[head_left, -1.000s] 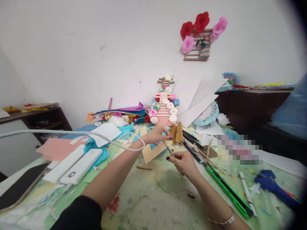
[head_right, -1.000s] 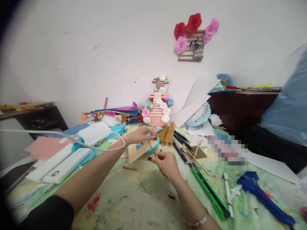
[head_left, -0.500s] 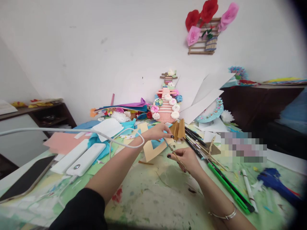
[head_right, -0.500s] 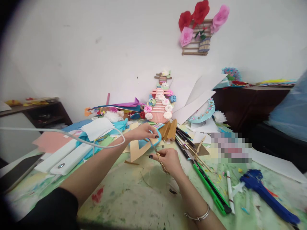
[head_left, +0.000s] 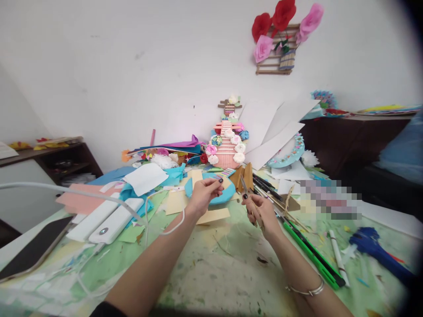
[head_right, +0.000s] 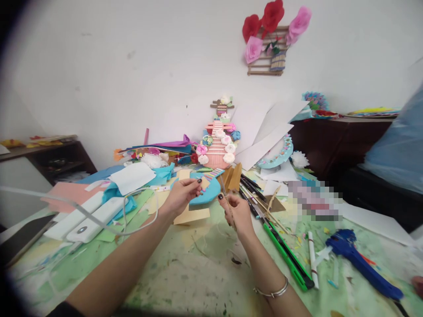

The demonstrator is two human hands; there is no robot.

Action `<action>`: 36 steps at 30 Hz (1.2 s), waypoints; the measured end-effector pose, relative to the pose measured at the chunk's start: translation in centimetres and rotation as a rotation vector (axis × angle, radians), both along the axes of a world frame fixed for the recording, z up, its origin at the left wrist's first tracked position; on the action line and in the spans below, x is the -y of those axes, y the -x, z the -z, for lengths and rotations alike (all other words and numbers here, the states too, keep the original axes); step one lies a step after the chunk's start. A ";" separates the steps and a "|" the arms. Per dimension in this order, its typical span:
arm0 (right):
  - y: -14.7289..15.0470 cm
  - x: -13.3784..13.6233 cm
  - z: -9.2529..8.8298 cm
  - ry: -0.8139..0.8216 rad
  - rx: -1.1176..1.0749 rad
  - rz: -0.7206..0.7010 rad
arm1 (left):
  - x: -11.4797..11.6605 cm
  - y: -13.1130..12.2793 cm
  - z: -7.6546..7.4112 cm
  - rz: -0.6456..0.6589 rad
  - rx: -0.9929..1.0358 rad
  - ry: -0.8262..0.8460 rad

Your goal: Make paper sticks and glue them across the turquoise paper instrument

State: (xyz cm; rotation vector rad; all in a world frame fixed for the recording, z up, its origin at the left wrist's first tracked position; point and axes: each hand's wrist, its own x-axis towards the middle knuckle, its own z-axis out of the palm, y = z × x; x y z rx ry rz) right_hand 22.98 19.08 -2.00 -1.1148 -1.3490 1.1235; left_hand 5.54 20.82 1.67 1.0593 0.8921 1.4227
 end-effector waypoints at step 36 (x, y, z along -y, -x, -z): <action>2.0 2.1 0.2 -0.165 0.080 -0.220 | 3.0 -1.8 1.1 -0.073 -0.039 -0.106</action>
